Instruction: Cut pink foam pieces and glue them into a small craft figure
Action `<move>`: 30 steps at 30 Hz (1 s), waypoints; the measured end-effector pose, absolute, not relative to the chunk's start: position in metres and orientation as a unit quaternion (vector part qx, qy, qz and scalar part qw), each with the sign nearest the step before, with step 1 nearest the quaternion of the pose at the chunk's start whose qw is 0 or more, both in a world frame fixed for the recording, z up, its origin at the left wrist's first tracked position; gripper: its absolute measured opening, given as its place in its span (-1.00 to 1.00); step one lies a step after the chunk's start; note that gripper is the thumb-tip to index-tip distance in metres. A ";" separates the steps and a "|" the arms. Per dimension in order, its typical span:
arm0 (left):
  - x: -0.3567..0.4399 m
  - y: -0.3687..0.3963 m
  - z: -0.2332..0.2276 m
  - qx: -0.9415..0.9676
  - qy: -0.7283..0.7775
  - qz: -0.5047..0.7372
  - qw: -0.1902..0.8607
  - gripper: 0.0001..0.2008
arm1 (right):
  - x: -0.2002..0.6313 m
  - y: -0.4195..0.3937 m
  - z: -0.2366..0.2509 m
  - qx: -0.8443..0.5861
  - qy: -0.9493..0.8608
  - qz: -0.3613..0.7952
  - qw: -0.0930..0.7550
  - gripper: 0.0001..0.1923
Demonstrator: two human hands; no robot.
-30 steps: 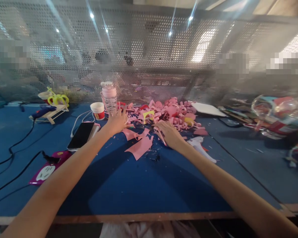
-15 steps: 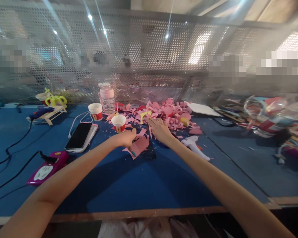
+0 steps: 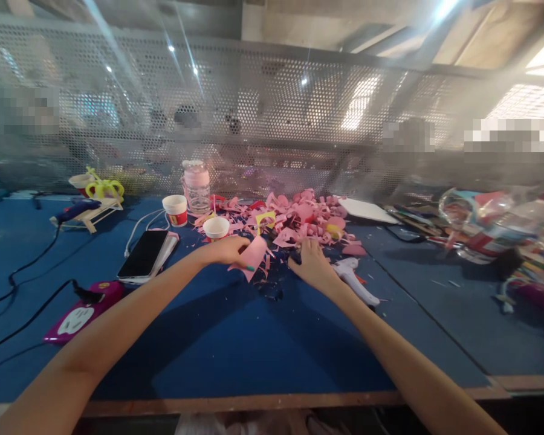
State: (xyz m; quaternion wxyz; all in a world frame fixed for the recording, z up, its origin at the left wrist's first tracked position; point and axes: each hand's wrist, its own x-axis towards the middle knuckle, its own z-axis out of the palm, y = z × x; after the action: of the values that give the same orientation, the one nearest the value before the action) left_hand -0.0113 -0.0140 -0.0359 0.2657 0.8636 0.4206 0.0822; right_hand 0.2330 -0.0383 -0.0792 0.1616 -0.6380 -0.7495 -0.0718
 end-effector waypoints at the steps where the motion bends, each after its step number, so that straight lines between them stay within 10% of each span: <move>1: -0.012 -0.012 -0.035 0.855 0.409 0.140 0.287 -0.56 | 0.234 -0.040 -0.079 -0.650 -0.746 -0.065 0.130 -0.54; 11: -0.012 -0.014 -0.019 0.770 0.385 0.379 0.341 -0.17 | 0.233 -0.022 -0.074 -0.682 -0.716 0.099 0.107 -0.47; 15: -0.013 -0.018 -0.016 0.759 0.367 0.403 0.357 -0.14 | 0.234 -0.019 -0.076 -0.670 -0.711 0.146 0.156 -0.93; 22: -0.012 -0.014 -0.016 0.713 0.272 0.496 0.415 -0.18 | 0.230 -0.029 -0.077 -0.603 -0.624 0.359 0.345 -0.87; 30: -0.017 -0.020 -0.006 0.693 0.258 0.521 0.426 -0.18 | 0.243 -0.035 -0.078 -0.527 -0.715 0.070 0.453 -0.83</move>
State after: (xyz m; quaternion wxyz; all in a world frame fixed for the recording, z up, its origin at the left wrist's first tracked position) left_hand -0.0165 -0.0199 -0.0061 0.4259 0.6930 0.2583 0.5212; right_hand 0.2431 -0.0355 -0.0777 0.4535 -0.5269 -0.7154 0.0702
